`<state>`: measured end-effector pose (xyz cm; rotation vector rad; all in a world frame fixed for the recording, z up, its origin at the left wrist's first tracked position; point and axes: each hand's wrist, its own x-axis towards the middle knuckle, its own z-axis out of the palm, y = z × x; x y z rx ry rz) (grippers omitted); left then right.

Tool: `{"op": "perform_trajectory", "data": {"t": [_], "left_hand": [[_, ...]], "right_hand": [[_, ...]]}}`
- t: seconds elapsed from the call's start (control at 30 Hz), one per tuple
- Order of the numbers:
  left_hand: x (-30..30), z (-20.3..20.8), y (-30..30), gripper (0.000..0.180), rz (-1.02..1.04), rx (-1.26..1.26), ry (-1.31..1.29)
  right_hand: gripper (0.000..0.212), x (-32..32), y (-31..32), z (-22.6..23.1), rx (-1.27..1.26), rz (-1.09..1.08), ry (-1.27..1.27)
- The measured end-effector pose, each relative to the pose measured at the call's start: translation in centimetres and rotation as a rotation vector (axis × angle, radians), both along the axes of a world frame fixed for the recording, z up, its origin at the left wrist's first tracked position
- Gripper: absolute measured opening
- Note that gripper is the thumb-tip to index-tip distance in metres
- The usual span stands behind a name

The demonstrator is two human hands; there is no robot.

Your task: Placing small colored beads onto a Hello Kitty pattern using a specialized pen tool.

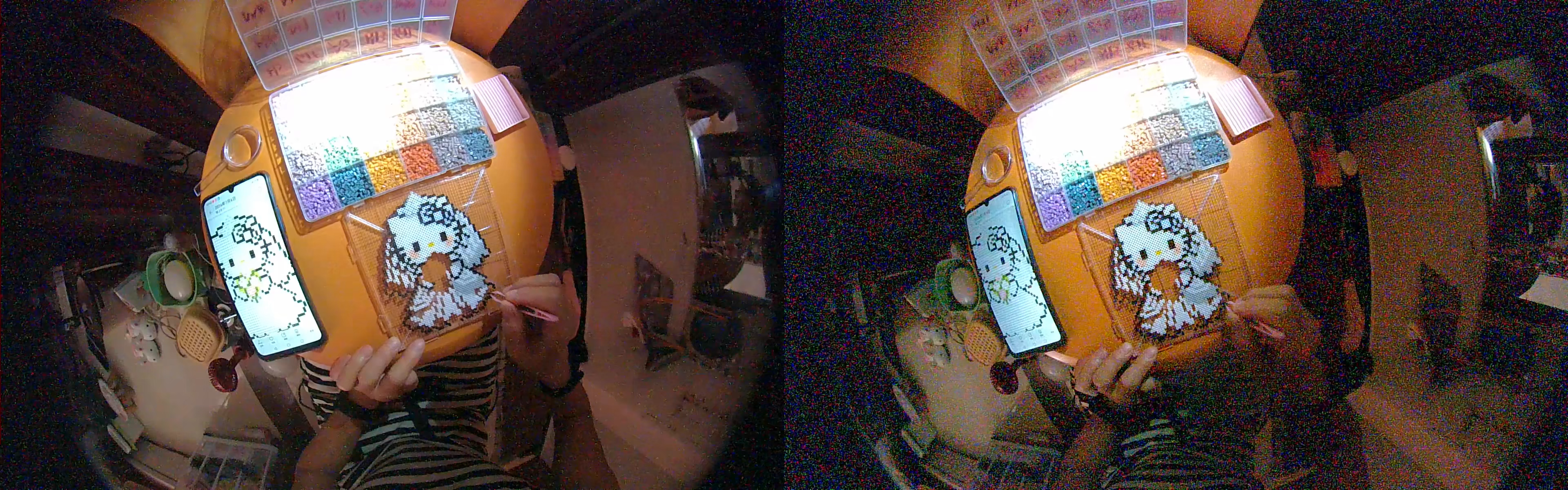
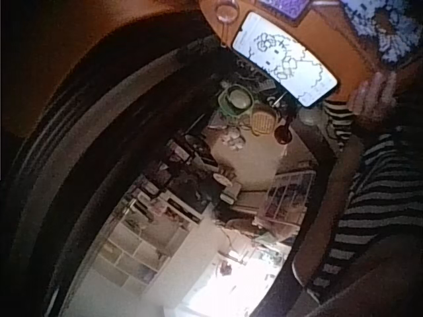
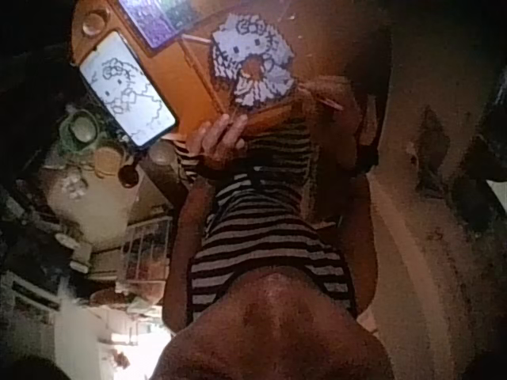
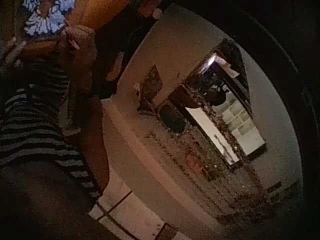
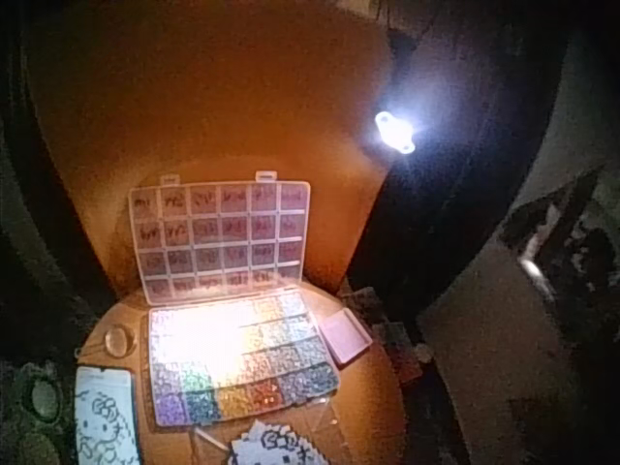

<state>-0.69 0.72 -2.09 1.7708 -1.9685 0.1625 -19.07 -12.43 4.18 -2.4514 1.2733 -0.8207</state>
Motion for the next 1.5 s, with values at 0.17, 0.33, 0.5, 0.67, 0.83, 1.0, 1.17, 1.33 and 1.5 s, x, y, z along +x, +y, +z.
{"op": "perform_trajectory", "data": {"t": [0.17,0.33,0.5,0.67,0.83,1.0,1.17,1.33,1.5], "left_hand": [[-0.1,0.0,0.0,0.026,0.010,-0.009,-0.002],[-0.1,0.4,-0.4,0.026,0.024,-0.001,0.022],[-0.3,0.6,-0.6,0.026,0.045,-0.026,0.035],[-0.2,0.5,-0.4,0.026,0.052,-0.020,0.011],[-0.1,0.3,-0.3,0.025,0.027,-0.015,0.011],[-0.1,0.7,-0.6,0.025,0.029,-0.020,0.008],[-0.2,0.7,-0.7,0.025,0.026,-0.023,0.033],[-0.1,0.8,-0.6,0.025,0.037,-0.010,-0.002],[-0.1,0.3,-0.3,0.027,0.016,-0.014,0.029]], "right_hand": [[0.011,0.0,-0.2,-0.1,0.079,-0.003,-0.072],[0.010,0.3,-0.2,0.2,0.039,-0.006,0.009],[0.010,0.0,-0.3,0.3,0.051,0.021,-0.018],[0.011,0.3,-0.2,0.1,0.126,0.000,-0.121],[0.011,0.1,-0.5,0.4,0.081,0.032,-0.058],[0.012,0.3,-0.5,0.2,0.081,0.021,-0.090],[0.013,0.3,-0.7,0.5,0.056,0.026,-0.080],[0.012,0.5,-0.7,0.0,0.071,0.025,-0.111],[0.010,0.4,-0.6,0.3,0.063,0.013,-0.064]]}}
